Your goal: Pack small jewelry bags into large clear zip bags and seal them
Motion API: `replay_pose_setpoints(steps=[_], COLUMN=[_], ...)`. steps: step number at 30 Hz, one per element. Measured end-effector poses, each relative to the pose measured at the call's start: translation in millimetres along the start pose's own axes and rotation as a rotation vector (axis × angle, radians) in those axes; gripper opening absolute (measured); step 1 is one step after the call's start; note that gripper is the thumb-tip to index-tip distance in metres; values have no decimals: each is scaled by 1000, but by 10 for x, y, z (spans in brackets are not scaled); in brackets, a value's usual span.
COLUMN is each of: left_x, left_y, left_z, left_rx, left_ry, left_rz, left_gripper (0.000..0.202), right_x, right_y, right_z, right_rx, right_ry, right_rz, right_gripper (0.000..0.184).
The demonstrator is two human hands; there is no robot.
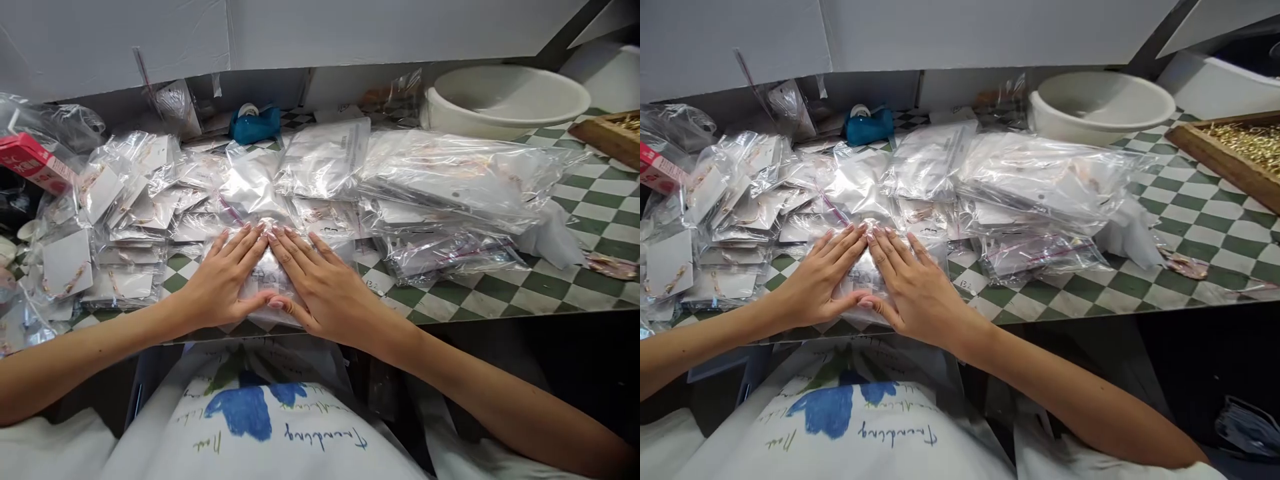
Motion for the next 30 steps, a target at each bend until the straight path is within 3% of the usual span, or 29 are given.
replay_pose_setpoints(steps=[9,16,19,22,25,30], left_x=[-91,-155,-153,-151,-164,-176], left_y=[-81,-96,-136,-266,-264,-30], left_z=[178,280,261,128,-47,-27], left_rx=[-102,-142,-160,-76,64,101], left_ry=[-43,-72,-61,27,158,165], left_rz=[63,59,158,108,40,124], left_gripper=[96,102,96,99,103,95], right_x=[-44,-55,-75,-136,-218,-266], right_y=[33,12,-105,-355,-513,-462], right_z=[-97,-166,-224,-340,-479,-726], right_rx=[118,211,389,547,441,238], right_ry=[62,95,92,110,195,332], right_rz=[58,39,20,-119,-230,-202], right_gripper=[85,75,72,55,42,36])
Point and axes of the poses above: each hand's wrist, its own x-axis towards the middle knuckle, its own y-axis out of the palm, z = x × y, the point moved 7 cm from there along x, towards the middle knuckle, and after that the axes turned 3 degrees about -z, right-handed, at the moved point
